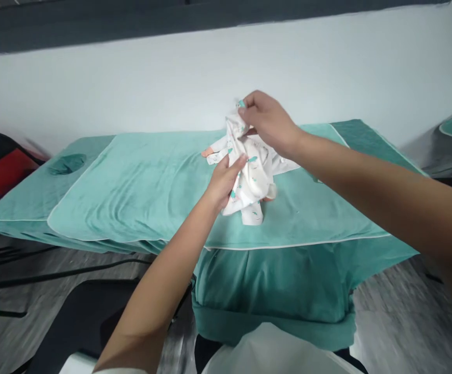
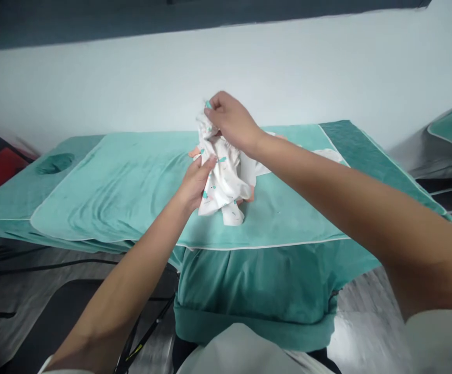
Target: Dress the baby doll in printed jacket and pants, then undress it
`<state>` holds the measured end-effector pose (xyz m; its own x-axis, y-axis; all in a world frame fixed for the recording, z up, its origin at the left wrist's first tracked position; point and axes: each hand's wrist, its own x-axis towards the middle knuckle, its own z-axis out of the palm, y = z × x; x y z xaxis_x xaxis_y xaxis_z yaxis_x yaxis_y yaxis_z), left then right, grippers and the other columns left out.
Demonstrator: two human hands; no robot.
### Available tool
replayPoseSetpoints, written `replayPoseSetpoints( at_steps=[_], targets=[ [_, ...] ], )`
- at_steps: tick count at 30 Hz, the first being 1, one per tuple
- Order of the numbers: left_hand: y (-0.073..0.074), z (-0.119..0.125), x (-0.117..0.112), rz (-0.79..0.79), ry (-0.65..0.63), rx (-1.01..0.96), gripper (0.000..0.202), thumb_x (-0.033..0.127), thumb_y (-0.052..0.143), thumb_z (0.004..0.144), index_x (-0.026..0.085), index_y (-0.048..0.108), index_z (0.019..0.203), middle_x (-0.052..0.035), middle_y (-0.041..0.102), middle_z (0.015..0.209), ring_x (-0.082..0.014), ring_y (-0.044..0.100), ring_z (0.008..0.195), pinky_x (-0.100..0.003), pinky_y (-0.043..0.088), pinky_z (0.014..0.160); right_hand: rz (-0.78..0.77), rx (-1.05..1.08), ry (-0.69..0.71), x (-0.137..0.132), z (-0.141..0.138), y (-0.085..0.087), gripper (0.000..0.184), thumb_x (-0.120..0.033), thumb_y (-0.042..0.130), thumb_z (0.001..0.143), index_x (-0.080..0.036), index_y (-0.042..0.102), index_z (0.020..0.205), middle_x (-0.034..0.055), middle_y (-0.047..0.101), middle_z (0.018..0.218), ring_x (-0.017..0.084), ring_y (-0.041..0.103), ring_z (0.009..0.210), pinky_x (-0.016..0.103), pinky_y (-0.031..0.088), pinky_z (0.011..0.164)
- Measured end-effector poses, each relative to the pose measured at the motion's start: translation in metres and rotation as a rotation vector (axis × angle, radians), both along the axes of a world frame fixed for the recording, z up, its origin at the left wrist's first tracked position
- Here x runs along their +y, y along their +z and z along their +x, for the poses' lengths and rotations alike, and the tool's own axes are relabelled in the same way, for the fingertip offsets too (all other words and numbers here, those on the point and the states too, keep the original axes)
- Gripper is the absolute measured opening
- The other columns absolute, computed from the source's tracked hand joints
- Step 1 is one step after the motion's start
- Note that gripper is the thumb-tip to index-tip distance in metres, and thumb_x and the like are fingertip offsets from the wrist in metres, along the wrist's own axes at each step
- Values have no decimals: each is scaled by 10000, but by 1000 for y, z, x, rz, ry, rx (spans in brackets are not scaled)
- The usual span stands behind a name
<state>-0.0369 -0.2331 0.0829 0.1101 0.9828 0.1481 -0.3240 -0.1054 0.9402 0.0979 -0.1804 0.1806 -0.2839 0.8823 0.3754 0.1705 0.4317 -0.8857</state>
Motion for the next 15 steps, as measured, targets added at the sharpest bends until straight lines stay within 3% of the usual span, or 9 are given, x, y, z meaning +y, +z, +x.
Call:
replayPoseSetpoints(
  at_steps=[3,6,8,10,12,13,15],
  targets=[
    [-26,-11,24,-10,170,15,530,498,783,816,204,629,1228,-82,755,1157,-286,727,1075,-476,616,949,29,-132,-15,20,-1,-33,90,-247,603,940,-219,518,951,60,642,1104,212,631,1080,430,516,1032],
    [-55,-33,57,-54,390,94,412,466,723,868,208,629,1175,-103,743,1144,-290,722,1056,-525,609,955,124,-316,-39,44,3,-64,187,-260,636,918,-218,562,1085,95,497,1512,254,453,1413,468,382,1183],
    [-73,-48,76,-81,489,202,421,474,759,835,203,635,1132,-126,726,1141,-340,683,1157,-592,571,1016,152,-425,-85,67,10,-84,268,-278,638,919,-205,562,1164,119,440,1567,272,398,1461,482,332,1214],
    [-86,-56,91,-45,560,294,478,473,818,786,224,639,1153,-141,690,1231,-384,566,1349,-614,510,1107,147,-520,-170,98,20,-104,335,-279,631,923,-155,549,1223,175,481,1504,294,439,1415,481,319,1214],
    [-93,-53,102,63,567,351,487,464,830,788,268,645,1194,-128,639,1358,-375,446,1472,-574,485,1156,113,-593,-284,136,32,-123,430,-286,625,928,-82,517,1290,227,496,1456,317,465,1378,480,315,1209],
    [-95,-47,107,120,535,382,463,470,817,804,276,656,1193,-122,630,1384,-371,456,1467,-561,500,1141,82,-614,-349,156,39,-131,490,-299,632,925,-52,491,1325,249,487,1454,333,461,1381,490,310,1210],
    [-96,-31,118,98,388,380,413,498,790,824,244,691,1134,-133,695,1281,-375,622,1288,-550,573,1021,-7,-621,-461,197,52,-144,641,-367,648,920,-23,411,1406,284,454,1482,375,442,1404,537,306,1207]
  ],
)
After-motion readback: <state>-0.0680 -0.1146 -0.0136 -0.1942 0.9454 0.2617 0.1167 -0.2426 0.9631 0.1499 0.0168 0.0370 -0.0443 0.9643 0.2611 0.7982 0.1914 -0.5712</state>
